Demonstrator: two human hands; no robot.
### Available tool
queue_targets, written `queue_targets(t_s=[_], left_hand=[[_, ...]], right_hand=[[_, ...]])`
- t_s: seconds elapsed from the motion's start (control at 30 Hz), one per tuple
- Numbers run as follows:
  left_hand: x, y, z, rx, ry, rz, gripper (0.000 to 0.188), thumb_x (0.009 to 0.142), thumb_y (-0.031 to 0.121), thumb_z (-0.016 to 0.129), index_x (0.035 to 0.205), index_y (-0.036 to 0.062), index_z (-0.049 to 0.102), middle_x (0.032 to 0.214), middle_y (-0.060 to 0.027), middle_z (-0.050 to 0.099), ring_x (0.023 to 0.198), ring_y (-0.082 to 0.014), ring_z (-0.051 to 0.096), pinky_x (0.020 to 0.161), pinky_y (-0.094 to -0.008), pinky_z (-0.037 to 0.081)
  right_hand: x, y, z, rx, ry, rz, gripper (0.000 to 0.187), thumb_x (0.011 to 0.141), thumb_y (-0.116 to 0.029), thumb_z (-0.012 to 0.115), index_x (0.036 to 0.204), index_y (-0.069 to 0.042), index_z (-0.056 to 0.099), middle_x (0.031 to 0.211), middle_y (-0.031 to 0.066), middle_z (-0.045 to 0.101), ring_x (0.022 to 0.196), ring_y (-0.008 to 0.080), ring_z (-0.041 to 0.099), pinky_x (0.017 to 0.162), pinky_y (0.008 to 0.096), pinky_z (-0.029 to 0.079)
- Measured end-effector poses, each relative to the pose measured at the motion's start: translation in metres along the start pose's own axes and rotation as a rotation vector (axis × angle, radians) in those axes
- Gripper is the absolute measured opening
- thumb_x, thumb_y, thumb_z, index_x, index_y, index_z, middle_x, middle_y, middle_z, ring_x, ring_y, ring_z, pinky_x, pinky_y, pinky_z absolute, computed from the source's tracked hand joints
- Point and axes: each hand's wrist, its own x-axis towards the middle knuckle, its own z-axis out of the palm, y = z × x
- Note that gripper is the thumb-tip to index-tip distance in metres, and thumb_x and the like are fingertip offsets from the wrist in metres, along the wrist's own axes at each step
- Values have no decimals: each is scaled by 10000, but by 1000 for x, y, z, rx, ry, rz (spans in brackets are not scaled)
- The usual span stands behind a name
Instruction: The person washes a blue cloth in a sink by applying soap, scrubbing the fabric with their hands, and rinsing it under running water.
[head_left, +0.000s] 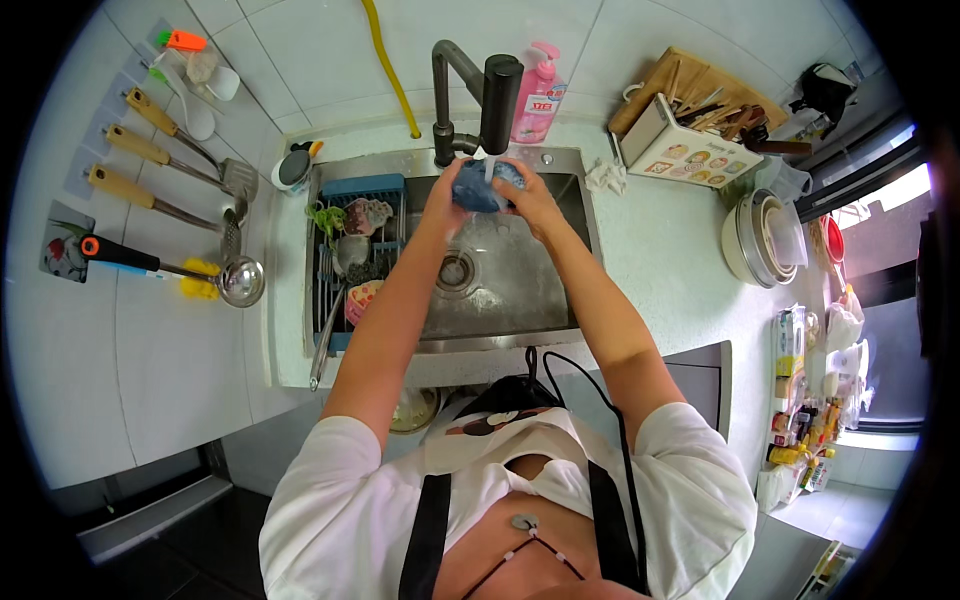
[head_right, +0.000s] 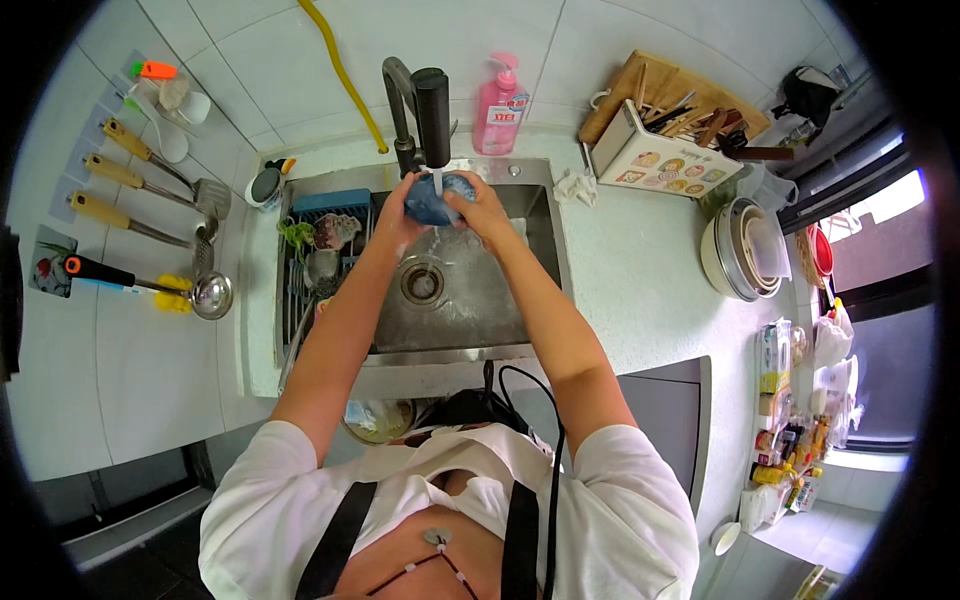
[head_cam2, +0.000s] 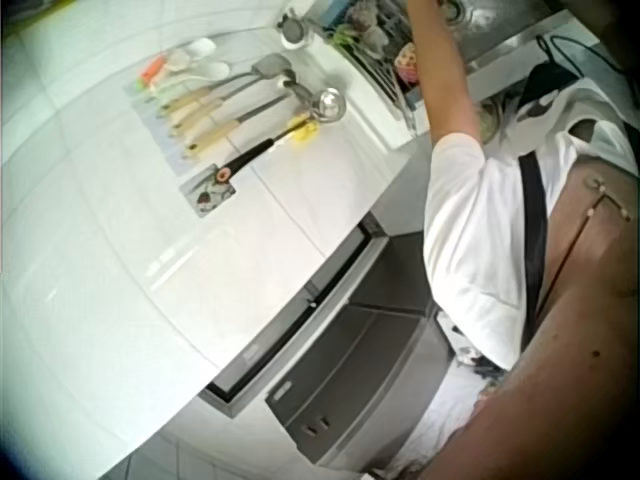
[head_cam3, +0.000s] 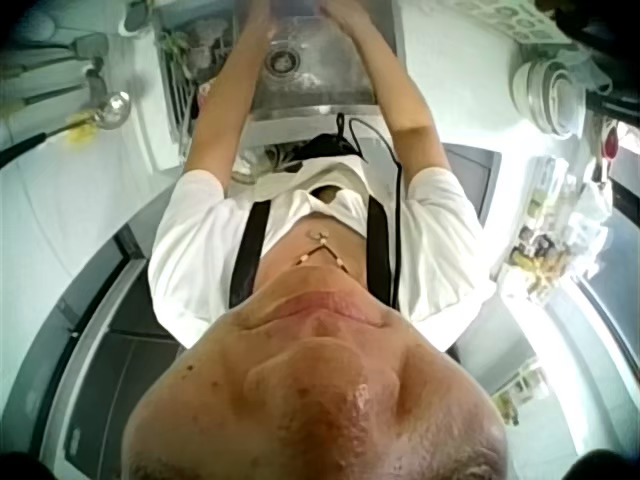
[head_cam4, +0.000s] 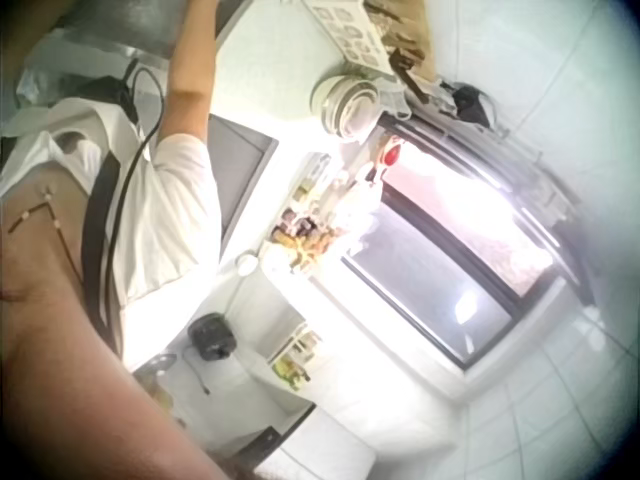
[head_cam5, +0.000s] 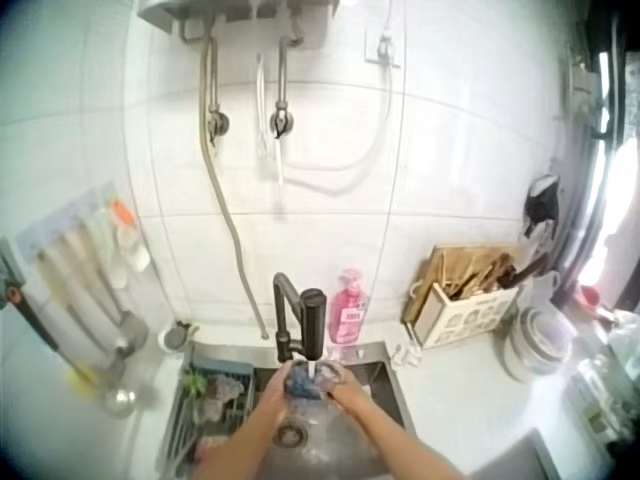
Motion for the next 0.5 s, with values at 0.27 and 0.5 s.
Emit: queue_targets(t_s=[0.27,0.5], left_hand=[[85,-4,7,-21,348,-10,178,799,215,511,788,43,559,798,-94,582,716,-223,573,682,-355,472],[86,-21,33,-220,233,-61,226,819,261,458,829,56,552,801,-124,574,791,-248,572,758,-424,462]], right_hand=[[-10,-10,-4,224,139,20,465,742,-90,608,1171,-124,431,1031,44,488,862,129,519,681,268,499],[-22,-5,-13,-46,250,-181,568,716,4,572,1229,-129,367,1104,82,440,917,167,512,671,269,519]])
